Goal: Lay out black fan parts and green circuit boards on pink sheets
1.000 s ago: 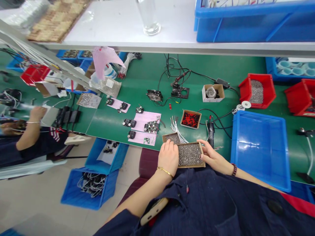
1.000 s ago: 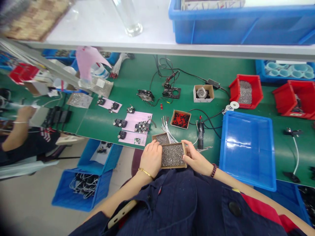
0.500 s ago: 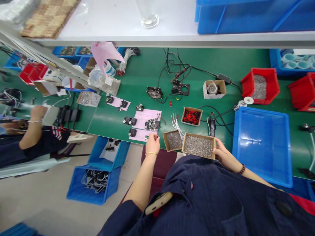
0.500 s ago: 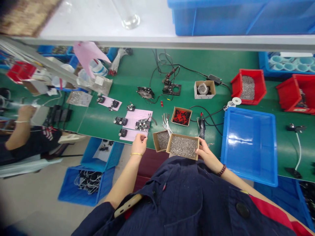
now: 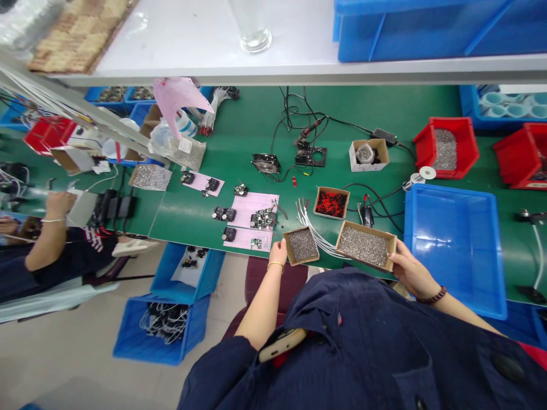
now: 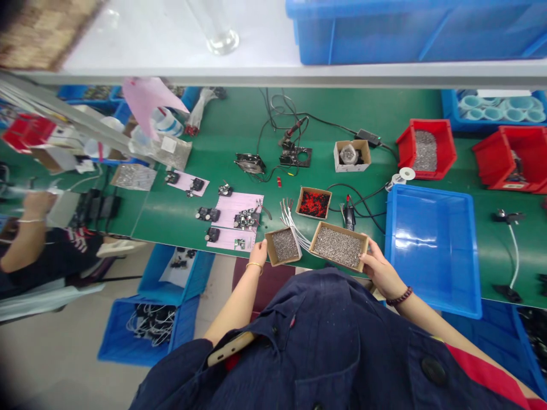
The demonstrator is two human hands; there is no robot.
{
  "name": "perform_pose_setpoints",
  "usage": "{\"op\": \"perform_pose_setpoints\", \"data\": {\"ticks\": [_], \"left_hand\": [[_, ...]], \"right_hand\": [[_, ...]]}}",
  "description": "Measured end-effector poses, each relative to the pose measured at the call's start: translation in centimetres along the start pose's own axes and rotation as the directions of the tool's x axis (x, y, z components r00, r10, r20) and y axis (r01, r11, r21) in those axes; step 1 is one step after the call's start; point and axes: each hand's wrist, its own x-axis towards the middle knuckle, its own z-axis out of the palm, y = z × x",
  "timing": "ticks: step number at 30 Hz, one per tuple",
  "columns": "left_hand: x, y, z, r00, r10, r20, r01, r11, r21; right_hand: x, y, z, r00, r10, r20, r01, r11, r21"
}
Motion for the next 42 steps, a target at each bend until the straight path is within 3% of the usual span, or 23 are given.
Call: {"op": "perform_pose_setpoints", "data": {"ticks": [5,10,14,19,22,26,29,35,39,42], "left_hand": [[-0.2,-1.2,1.5,0.982,0.023,0.185,-0.012,0.998,-0.060],[0.0,-0.7,2.2,0.973,0.140,0.184,-0.100,0.973,-0.209],[-0.3,-0.2,2.5,0.978,0.150,0.144,-0.093,0.934,-0.345],[-1.4,-0.3,2.4,0.967,0.051,0.249,0.084,0.861,-0.502],[-2.4,-0.4,1.9,0.930,0.028,0.366,0.199,0.799,-0.568],[-3.9,-0.4,1.0,0.870,0.056,0.490,0.351,0.627,-0.695],[-4.8,-0.6,0.3,0.887,0.070,0.457,0.356,0.528,-0.771],[-5.5,-1.6,-0.7,0.931,0.053,0.362,0.292,0.489,-0.822],[-5.5,-1.5,-0.2,0.938,0.038,0.346,0.289,0.465,-0.836],[-5.9,-0.8,0.7,0.933,0.016,0.360,0.310,0.472,-0.826]], "right_hand": [[0.7,1.0,0.6,0.998,-0.012,0.058,0.007,0.997,0.079],[1.0,1.1,1.4,0.997,0.022,0.068,-0.030,0.992,0.122],[1.3,1.8,1.4,0.999,0.021,0.043,-0.027,0.990,0.138],[1.8,2.9,0.8,1.000,0.031,-0.003,-0.031,0.989,0.147],[2.1,3.4,0.5,0.998,0.052,-0.017,-0.049,0.986,0.161],[3.2,4.2,0.0,0.995,0.091,-0.038,-0.082,0.977,0.199],[4.5,5.1,-0.6,0.989,0.121,-0.082,-0.101,0.971,0.216],[6.3,6.5,-1.0,0.988,0.128,-0.084,-0.109,0.972,0.210],[6.6,5.7,0.4,0.999,0.010,0.039,-0.014,0.994,0.113],[7.0,4.3,2.3,0.973,-0.111,0.201,0.120,0.992,-0.035]]}}
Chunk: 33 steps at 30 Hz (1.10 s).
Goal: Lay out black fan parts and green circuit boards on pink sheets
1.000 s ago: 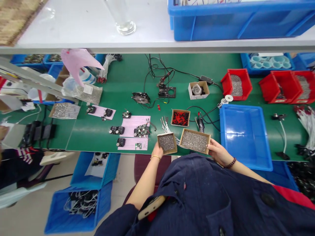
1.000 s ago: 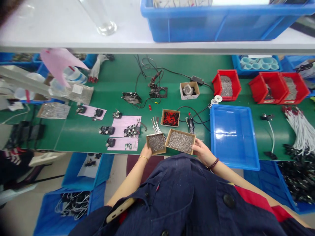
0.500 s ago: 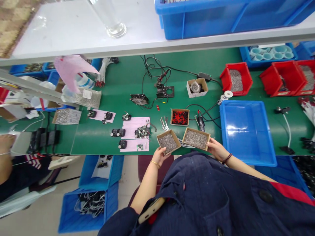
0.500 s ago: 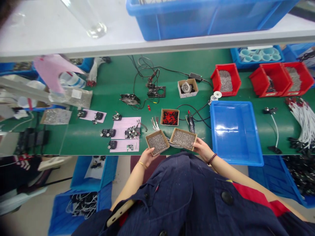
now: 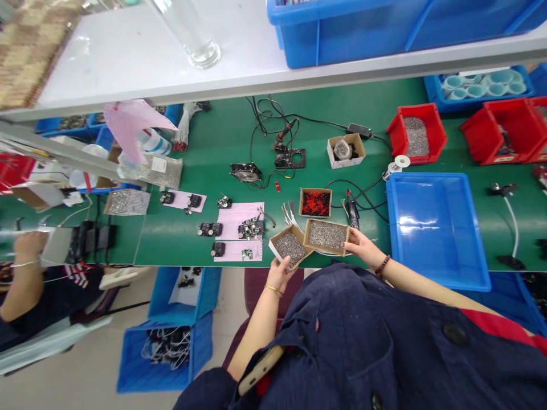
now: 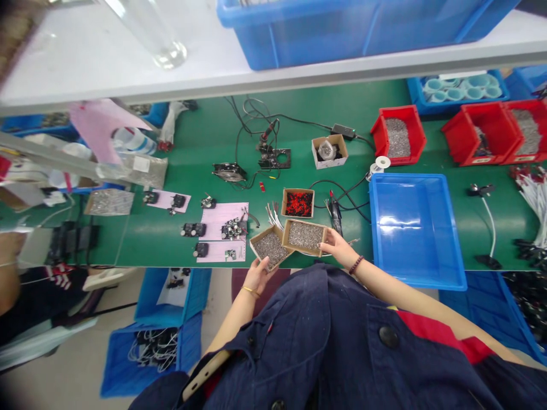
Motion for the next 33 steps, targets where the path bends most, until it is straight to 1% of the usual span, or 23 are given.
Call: {"op": "perform_pose_setpoints", "data": {"ticks": [2,3,5,7,9,11,12,14,16,18,20,23,25,28,31,33], "left_hand": [[-0.3,-0.3,0.8,1.000,-0.023,-0.020,0.024,0.999,0.032],[-0.4,-0.4,1.2,0.999,-0.037,-0.021,0.038,0.998,0.050],[-0.9,-0.5,2.0,0.998,-0.064,-0.001,0.064,0.996,0.064],[-1.4,-0.4,2.8,0.995,-0.092,0.041,0.090,0.995,0.047],[-1.8,-0.3,3.5,0.989,-0.133,0.065,0.132,0.991,0.018],[-2.0,-0.1,4.0,0.984,-0.166,0.062,0.167,0.986,-0.006],[-2.1,0.0,4.2,0.984,-0.170,0.057,0.171,0.985,-0.016],[-2.2,0.1,4.5,0.987,-0.152,0.056,0.154,0.988,-0.034],[-2.3,0.3,4.6,0.989,-0.123,0.080,0.128,0.990,-0.058],[-2.3,0.5,4.6,0.988,-0.100,0.118,0.110,0.990,-0.086],[-2.3,0.6,4.6,0.985,-0.077,0.151,0.094,0.990,-0.104],[-2.2,0.8,4.7,0.984,-0.051,0.171,0.072,0.990,-0.121],[-2.0,0.8,4.7,0.984,-0.032,0.178,0.058,0.988,-0.145],[-1.8,0.7,4.6,0.979,0.010,0.206,0.026,0.985,-0.172],[-1.8,0.6,4.6,0.961,0.061,0.269,-0.010,0.982,-0.188],[-2.1,0.6,4.7,0.945,0.109,0.309,-0.043,0.976,-0.212]], "right_hand": [[0.9,-1.1,1.3,0.990,-0.096,0.107,0.111,0.983,-0.148],[1.3,-1.6,1.9,0.979,-0.133,0.154,0.167,0.959,-0.231],[1.9,-2.7,3.2,0.961,-0.170,0.217,0.249,0.872,-0.422],[2.2,-3.6,4.3,0.957,-0.161,0.242,0.281,0.722,-0.632],[2.2,-4.5,5.2,0.956,-0.148,0.254,0.293,0.531,-0.795],[1.9,-5.2,5.9,0.947,-0.152,0.283,0.319,0.357,-0.878],[1.7,-5.6,6.1,0.937,-0.159,0.312,0.346,0.288,-0.893],[1.3,-6.2,6.3,0.903,-0.167,0.396,0.422,0.171,-0.890],[1.1,-6.8,6.3,0.853,-0.171,0.492,0.511,0.088,-0.855],[1.1,-7.2,6.2,0.805,-0.203,0.557,0.576,0.044,-0.816],[1.2,-7.6,6.1,0.764,-0.253,0.593,0.618,0.022,-0.786],[1.2,-8.5,6.1,0.704,-0.289,0.649,0.677,-0.004,-0.736],[1.3,-9.4,6.0,0.688,-0.316,0.653,0.687,-0.005,-0.726],[1.2,-10.6,5.9,0.685,-0.333,0.648,0.691,0.018,-0.722],[1.1,-11.1,5.8,0.641,-0.326,0.695,0.739,0.017,-0.674],[1.0,-11.1,5.6,0.622,-0.372,0.689,0.745,0.012,-0.667]]}}
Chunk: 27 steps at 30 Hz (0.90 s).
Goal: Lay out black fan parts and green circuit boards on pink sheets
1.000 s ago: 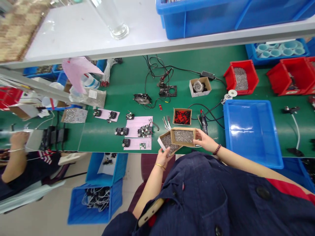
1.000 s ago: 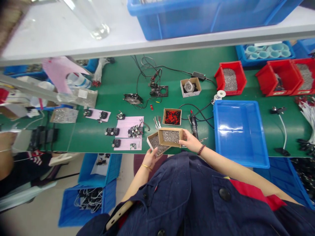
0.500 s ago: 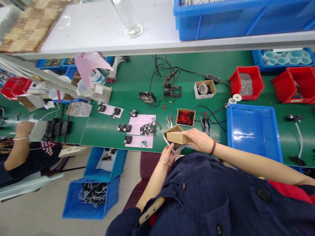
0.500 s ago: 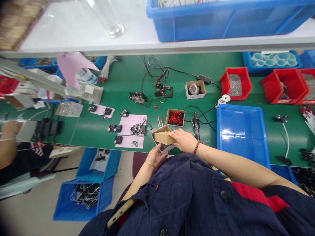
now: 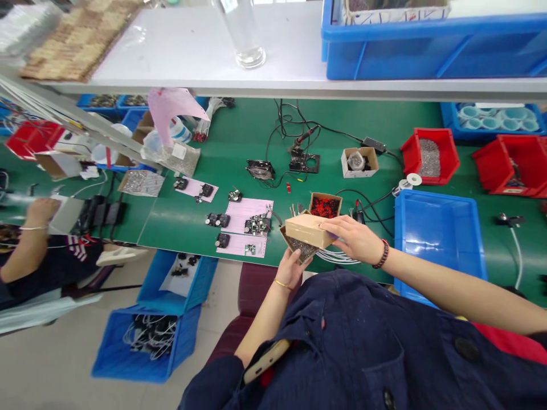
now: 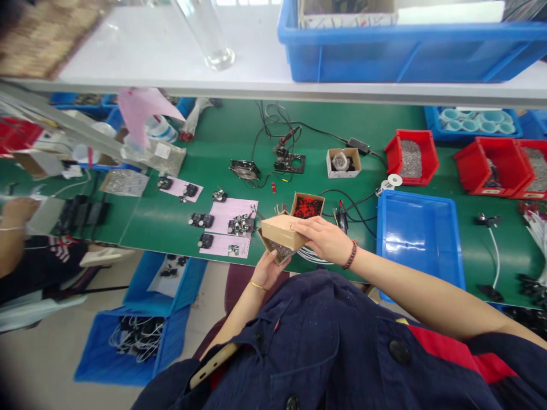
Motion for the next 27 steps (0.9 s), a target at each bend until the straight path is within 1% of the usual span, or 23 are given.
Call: {"op": "perform_pose_setpoints", "data": {"ticks": [2,5,7,8,10,12,13,14,17,18,19,20,22,23,25,27], "left_hand": [[-0.2,0.2,0.4,0.999,0.035,0.022,-0.035,0.999,-0.007],[-0.6,0.5,1.1,0.998,0.056,0.022,-0.056,0.998,0.006],[-0.7,0.8,1.4,0.997,0.070,0.027,-0.070,0.997,0.013],[-0.7,0.8,1.4,0.996,0.079,0.035,-0.080,0.997,0.011],[-0.7,0.8,1.4,0.994,0.095,0.060,-0.095,0.996,-0.005],[-0.6,0.7,1.4,0.992,0.098,0.078,-0.098,0.995,-0.012],[-0.6,0.7,1.4,0.992,0.097,0.076,-0.096,0.995,-0.007],[-0.5,0.6,1.4,0.994,0.091,0.068,-0.091,0.996,0.003],[-0.4,0.5,1.6,0.997,0.053,0.047,-0.054,0.998,0.020],[-0.4,0.4,1.6,0.998,0.040,0.050,-0.040,0.999,0.016],[-0.3,0.4,1.6,0.998,0.029,0.056,-0.030,0.999,0.011],[-0.3,0.4,1.5,0.998,0.025,0.063,-0.025,1.000,0.009],[-0.2,0.3,1.3,0.997,0.027,0.069,-0.028,1.000,0.012],[-0.2,0.3,1.2,0.997,0.028,0.070,-0.029,0.999,0.016],[-0.2,0.4,1.0,0.997,0.027,0.067,-0.029,0.999,0.032],[-0.1,0.6,0.9,0.998,0.023,0.066,-0.027,0.998,0.056]], "right_hand": [[-0.2,0.0,-0.2,0.999,0.012,-0.047,-0.011,1.000,0.020],[-0.5,0.3,-0.6,0.995,0.035,-0.095,-0.025,0.994,0.105],[-0.8,0.6,-0.9,0.980,0.120,-0.156,-0.092,0.980,0.178],[-1.0,0.8,-1.1,0.965,0.185,-0.188,-0.140,0.963,0.231],[-1.4,1.2,-1.2,0.917,0.320,-0.238,-0.222,0.905,0.363],[-1.9,1.4,-1.2,0.867,0.419,-0.268,-0.256,0.838,0.482],[-2.2,1.3,-1.2,0.849,0.450,-0.276,-0.263,0.814,0.518],[-2.5,1.3,-1.2,0.842,0.467,-0.270,-0.274,0.801,0.532],[-3.0,0.9,-0.9,0.857,0.482,-0.181,-0.325,0.779,0.536],[-3.2,0.9,-0.8,0.850,0.503,-0.158,-0.338,0.751,0.567],[-3.2,0.9,-0.7,0.830,0.538,-0.145,-0.345,0.701,0.624],[-3.3,0.9,-0.6,0.800,0.584,-0.139,-0.339,0.629,0.699],[-3.2,1.0,-0.5,0.727,0.679,-0.102,-0.302,0.449,0.841],[-3.2,1.1,-0.5,0.701,0.710,-0.064,-0.287,0.364,0.886],[-3.2,1.2,-0.7,0.669,0.743,0.013,-0.275,0.231,0.933],[-3.3,1.2,-0.8,0.640,0.766,0.062,-0.264,0.143,0.954]]}}
